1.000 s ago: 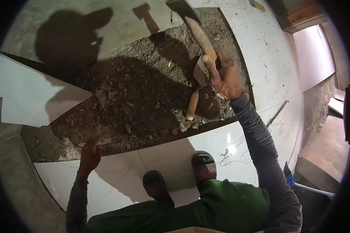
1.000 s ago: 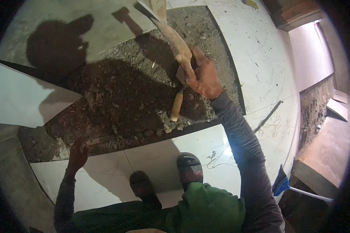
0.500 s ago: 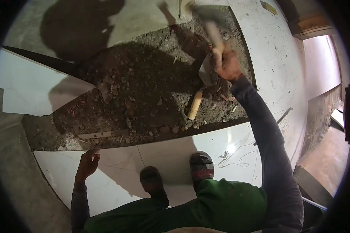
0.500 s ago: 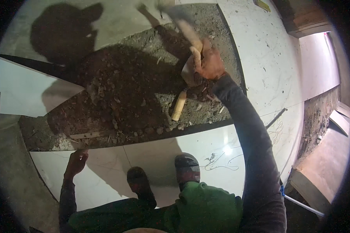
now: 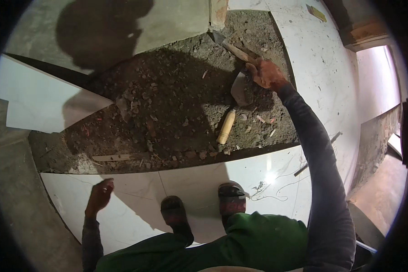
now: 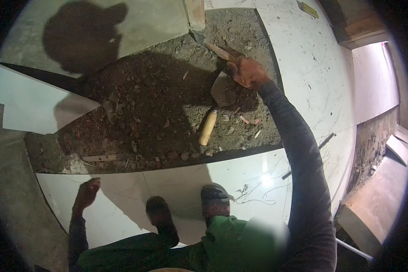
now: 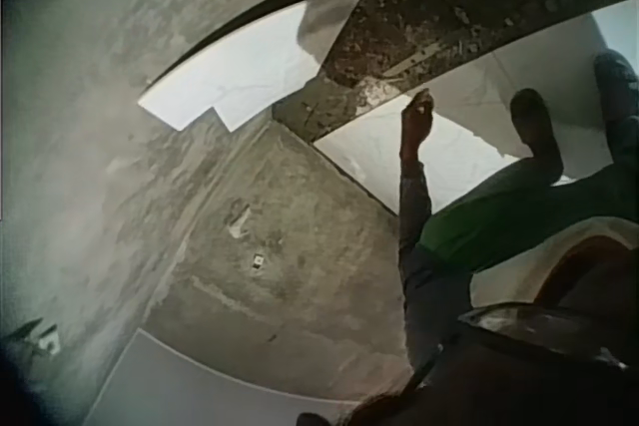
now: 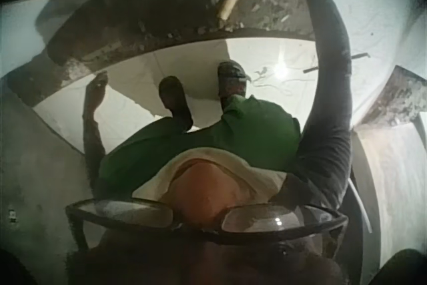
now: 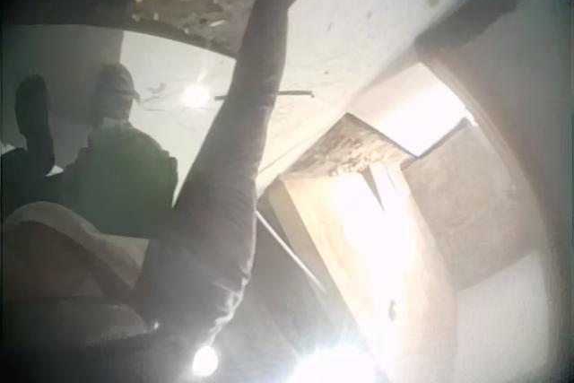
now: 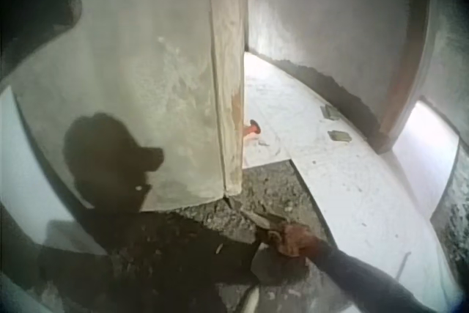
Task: The person prepares the floor for tiling by using a trowel and a hammer to scrape and level the soil and debris in a rectangular cutout. The person moves debris and scrapes the ground with the trowel, occasionally using the hammer to break up harder sections of the soil.
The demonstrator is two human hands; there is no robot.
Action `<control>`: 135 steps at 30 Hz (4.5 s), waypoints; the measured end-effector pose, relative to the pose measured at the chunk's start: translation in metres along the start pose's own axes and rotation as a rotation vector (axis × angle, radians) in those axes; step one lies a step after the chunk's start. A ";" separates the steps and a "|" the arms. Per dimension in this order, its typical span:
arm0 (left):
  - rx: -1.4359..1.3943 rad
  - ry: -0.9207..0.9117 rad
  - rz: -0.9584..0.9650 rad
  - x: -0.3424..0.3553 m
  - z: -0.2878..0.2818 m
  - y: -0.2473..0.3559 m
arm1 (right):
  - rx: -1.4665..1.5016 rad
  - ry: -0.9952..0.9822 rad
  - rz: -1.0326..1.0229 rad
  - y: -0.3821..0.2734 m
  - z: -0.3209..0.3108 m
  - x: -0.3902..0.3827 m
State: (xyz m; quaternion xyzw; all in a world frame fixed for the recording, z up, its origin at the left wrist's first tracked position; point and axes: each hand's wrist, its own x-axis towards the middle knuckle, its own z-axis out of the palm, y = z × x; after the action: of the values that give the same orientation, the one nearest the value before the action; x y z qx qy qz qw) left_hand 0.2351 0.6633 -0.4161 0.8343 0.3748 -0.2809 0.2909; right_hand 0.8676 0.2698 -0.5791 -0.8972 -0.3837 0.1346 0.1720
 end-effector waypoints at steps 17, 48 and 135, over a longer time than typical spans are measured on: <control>-0.082 0.063 -0.057 -0.024 0.017 -0.020 | 0.095 0.166 -0.092 -0.059 -0.030 -0.012; 0.088 0.397 0.338 0.032 0.011 0.036 | 0.116 0.302 0.392 -0.130 0.049 -0.168; -0.364 0.634 0.256 0.071 0.106 -0.056 | 0.313 -0.027 -0.249 -0.310 0.168 -0.040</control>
State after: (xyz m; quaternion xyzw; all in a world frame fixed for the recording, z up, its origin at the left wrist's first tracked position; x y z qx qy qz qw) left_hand 0.2037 0.6532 -0.5518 0.8545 0.3827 0.1008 0.3365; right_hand 0.5788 0.4750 -0.5988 -0.8034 -0.4682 0.1824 0.3196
